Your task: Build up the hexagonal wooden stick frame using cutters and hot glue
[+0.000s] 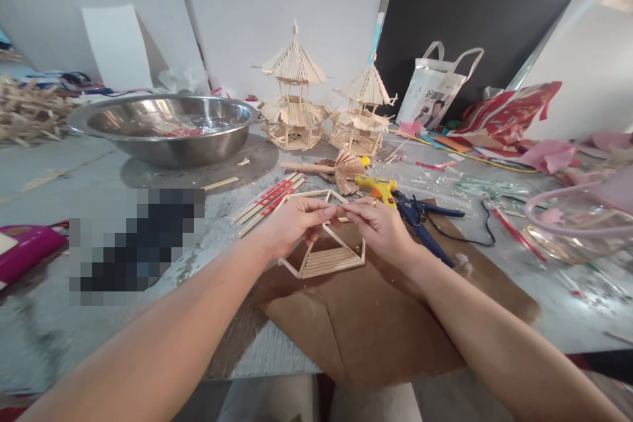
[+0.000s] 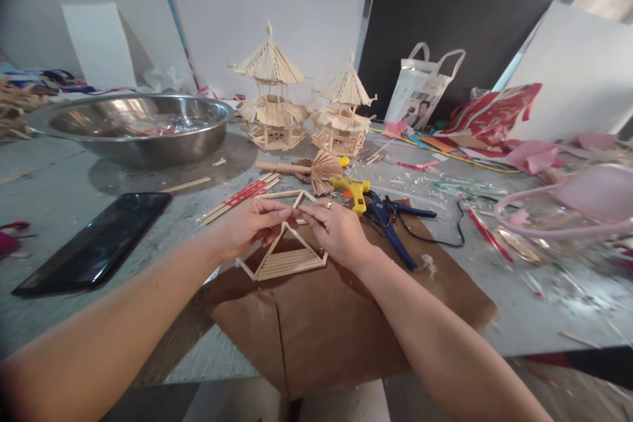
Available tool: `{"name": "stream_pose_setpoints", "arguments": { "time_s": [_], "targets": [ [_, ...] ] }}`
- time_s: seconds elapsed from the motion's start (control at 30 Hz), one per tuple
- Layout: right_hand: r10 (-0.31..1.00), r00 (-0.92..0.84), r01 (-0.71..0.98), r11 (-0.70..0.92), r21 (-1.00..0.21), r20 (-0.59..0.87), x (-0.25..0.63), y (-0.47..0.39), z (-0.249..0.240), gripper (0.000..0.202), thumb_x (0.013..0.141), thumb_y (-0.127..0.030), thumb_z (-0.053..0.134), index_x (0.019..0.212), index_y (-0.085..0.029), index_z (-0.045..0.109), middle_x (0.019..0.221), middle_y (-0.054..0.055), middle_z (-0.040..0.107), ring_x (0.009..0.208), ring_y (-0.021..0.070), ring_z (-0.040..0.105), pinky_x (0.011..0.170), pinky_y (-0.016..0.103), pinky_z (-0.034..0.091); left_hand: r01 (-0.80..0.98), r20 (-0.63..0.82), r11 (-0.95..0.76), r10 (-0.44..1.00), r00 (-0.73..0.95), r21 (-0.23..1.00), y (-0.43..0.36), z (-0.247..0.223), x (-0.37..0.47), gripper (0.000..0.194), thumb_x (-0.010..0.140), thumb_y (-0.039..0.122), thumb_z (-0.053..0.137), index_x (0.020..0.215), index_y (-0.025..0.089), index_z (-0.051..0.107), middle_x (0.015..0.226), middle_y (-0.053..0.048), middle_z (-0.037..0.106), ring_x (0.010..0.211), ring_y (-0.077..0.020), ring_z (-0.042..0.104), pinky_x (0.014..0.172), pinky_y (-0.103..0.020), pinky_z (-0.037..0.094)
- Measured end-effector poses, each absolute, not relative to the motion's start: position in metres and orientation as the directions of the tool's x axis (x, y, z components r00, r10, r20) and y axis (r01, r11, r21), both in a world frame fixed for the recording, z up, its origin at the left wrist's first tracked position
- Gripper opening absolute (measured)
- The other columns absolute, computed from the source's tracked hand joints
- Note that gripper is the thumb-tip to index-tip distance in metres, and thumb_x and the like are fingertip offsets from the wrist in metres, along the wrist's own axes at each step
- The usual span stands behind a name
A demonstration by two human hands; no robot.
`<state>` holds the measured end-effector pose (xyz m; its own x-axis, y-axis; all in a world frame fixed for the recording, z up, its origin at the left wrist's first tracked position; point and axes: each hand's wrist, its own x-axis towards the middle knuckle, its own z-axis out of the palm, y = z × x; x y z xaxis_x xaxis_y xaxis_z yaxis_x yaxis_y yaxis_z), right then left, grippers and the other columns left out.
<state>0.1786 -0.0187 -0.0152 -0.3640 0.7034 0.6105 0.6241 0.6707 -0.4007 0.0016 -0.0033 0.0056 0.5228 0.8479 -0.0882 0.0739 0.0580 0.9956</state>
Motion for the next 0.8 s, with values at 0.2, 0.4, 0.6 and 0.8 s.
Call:
{"name": "stream_pose_setpoints", "arguments": {
  "time_s": [0.2,0.4,0.6,0.8],
  "targets": [
    [0.747,-0.338,0.595,0.641,-0.485,0.573,0.182,-0.019,-0.012,0.019,0.08,-0.022,0.044,0.081,-0.019,0.062,0.074,0.002,0.063,0.07,0.0115,0.056,0.064,0.022,0.042,0.143,-0.035,-0.061,0.808,0.589,0.988,-0.008,0.007,0.002,0.033,0.071,0.034,0.053,0.097,0.015,0.063,0.062,-0.001,0.059,0.042,-0.0046,0.04,0.039,-0.019,0.029],
    [0.702,-0.315,0.622,0.661,-0.419,0.638,0.178,-0.024,-0.011,0.014,0.077,-0.019,0.045,0.068,-0.017,0.056,0.066,0.001,0.057,0.063,0.0101,0.051,0.06,0.021,0.039,0.215,-0.021,-0.106,0.856,0.517,0.971,-0.006,0.009,0.002,0.032,0.069,0.036,0.052,0.091,0.017,0.064,0.061,0.0,0.058,0.042,-0.0054,0.039,0.04,-0.02,0.029],
    [0.701,-0.257,0.739,0.586,-0.332,0.665,0.19,-0.019,-0.015,0.02,0.077,-0.02,0.039,0.058,-0.018,0.045,0.053,-0.002,0.045,0.051,0.009,0.042,0.052,0.021,0.033,0.739,0.195,-0.105,0.98,-0.037,0.666,0.023,0.011,-0.026,0.025,0.069,0.037,0.047,0.079,0.02,0.063,0.072,-0.002,0.063,0.06,-0.0142,0.053,0.056,-0.026,0.039],
    [0.784,-0.141,0.811,0.442,-0.384,0.605,0.205,-0.003,-0.023,0.021,0.079,-0.033,0.042,0.07,-0.018,0.053,0.065,0.0,0.055,0.053,0.0098,0.045,0.053,0.022,0.034,0.961,0.183,0.157,0.962,-0.201,0.228,0.051,0.0,-0.069,0.03,0.069,0.03,0.043,0.092,0.022,0.06,0.099,-0.01,0.06,0.089,-0.0265,0.053,0.07,-0.035,0.042]
  ]
}}
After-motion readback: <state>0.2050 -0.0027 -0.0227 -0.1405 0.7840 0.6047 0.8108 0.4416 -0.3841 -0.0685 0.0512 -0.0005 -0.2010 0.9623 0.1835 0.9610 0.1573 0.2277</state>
